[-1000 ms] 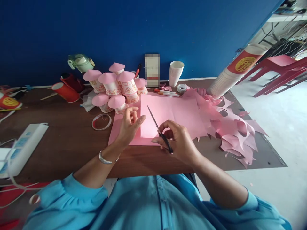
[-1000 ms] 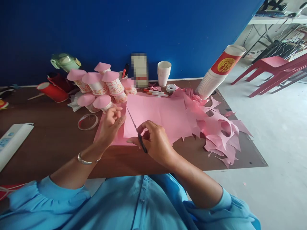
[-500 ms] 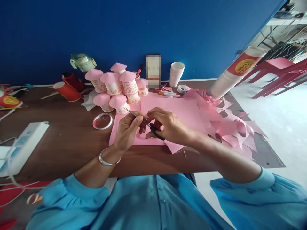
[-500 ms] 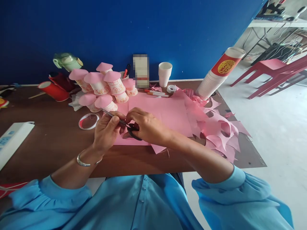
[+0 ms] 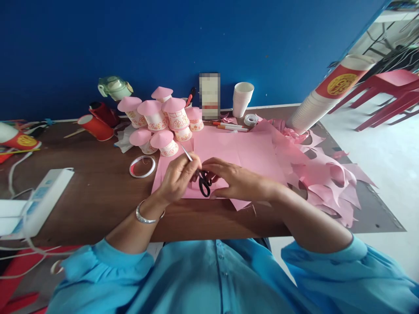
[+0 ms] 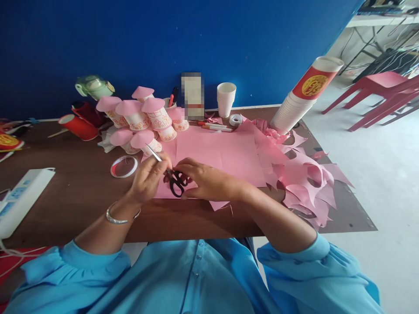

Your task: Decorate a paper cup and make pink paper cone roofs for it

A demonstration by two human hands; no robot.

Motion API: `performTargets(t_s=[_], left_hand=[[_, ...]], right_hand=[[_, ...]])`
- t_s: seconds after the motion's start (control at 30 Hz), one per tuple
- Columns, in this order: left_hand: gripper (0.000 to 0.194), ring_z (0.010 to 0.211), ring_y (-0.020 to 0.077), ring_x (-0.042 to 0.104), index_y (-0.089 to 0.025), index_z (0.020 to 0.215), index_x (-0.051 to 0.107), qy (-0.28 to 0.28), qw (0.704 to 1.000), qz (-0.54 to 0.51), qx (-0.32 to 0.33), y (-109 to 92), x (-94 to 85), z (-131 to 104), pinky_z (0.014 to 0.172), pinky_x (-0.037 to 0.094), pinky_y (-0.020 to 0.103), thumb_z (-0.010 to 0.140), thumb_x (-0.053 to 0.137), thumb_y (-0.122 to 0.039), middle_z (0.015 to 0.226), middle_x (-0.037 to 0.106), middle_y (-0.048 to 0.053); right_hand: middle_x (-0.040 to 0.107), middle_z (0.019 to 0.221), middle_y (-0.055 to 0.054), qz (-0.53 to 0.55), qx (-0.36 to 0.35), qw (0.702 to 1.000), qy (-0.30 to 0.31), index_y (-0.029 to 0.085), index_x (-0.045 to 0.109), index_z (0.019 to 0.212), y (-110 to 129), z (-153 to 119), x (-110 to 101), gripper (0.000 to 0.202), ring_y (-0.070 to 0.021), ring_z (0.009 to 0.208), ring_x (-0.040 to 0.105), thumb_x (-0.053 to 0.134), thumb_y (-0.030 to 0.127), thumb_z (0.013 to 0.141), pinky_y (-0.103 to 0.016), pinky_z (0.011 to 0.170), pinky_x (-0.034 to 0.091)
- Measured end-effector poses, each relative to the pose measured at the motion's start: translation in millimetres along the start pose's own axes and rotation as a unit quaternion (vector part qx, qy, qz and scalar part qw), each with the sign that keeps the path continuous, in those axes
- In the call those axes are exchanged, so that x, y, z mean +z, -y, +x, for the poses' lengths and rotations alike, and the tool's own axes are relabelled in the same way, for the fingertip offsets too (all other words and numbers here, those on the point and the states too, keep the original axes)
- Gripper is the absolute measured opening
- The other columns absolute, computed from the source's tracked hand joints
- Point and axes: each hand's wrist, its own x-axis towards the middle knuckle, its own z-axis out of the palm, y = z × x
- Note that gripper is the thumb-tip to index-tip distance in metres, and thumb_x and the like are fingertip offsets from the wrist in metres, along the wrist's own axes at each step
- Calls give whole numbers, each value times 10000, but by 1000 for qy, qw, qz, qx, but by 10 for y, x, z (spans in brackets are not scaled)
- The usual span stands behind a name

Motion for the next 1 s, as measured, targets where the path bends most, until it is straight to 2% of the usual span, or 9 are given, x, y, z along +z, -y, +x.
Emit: performTargets(t_s=[0.1,0.2,0.33,0.43,0.57,0.67,0.73,0.9,1.0], left_hand=[[325,536,106,565,-206,877,605,-75,994,-75,-6,46,25,12,445,456,208,1016,593,-499,685,592,-14],[306,550,119,630,-200,899,629,-111,991,-71,2,41,72,11,482,534,227,979,661,-493,709,651,-5],[352,636,147,707,-193,1094,657,-64,997,-46,-4,30,54,21,571,590,265,978,645,-525,830,734,32],[478,727,167,731,-204,1226,605,-39,996,50,-65,111,-56,58,610,588,292,952,629,-594,1095,747,87],[528,942,273,723,-186,1218,608,8,915,363,-179,261,-161,76,881,587,455,880,697,-581,1269,691,138],[730,1171,391,650,-167,1343,539,48,867,457,-191,308,-102,68,933,555,501,819,742,-633,1299,655,185],[795,1179,402,640,-158,1377,506,49,874,453,-171,330,-30,79,911,549,478,798,768,-635,1281,656,194],[761,860,248,697,-183,1421,430,-12,926,344,-153,490,23,171,778,536,368,820,805,-461,1186,707,127],[784,973,283,695,-161,1413,433,-60,928,341,-135,594,-48,251,869,522,406,792,828,-432,1321,662,194]], right_hand=[[684,1215,-73,59,28,993,-98,207,652,1211,51,-19,-16,323,-164,919,772,701,134,901,-300,821,636],[718,1128,-72,-11,55,983,-176,195,684,1115,139,-49,74,208,-172,858,767,703,160,911,-290,755,611],[789,1046,-51,-111,79,972,-192,241,694,1193,132,-82,153,300,-207,871,762,654,135,915,-304,747,573],[800,988,-28,-31,106,970,-215,259,667,1251,-17,-65,133,381,-198,843,764,616,123,899,-325,786,577],[764,957,-42,182,129,934,-278,209,609,1242,-283,-8,94,332,-178,813,755,599,205,910,-329,756,596],[724,962,-35,152,129,912,-359,217,601,1242,-474,18,105,345,-172,837,725,594,227,897,-338,772,586],[714,997,-37,97,134,909,-383,233,598,1267,-597,27,127,387,-181,884,707,585,216,881,-357,821,578],[693,964,-30,85,182,902,-383,234,605,1235,-813,52,190,380,-187,847,690,548,216,860,-355,795,567],[700,952,-32,85,185,903,-379,227,611,1231,-834,61,215,381,-187,841,685,553,228,855,-349,797,552]])
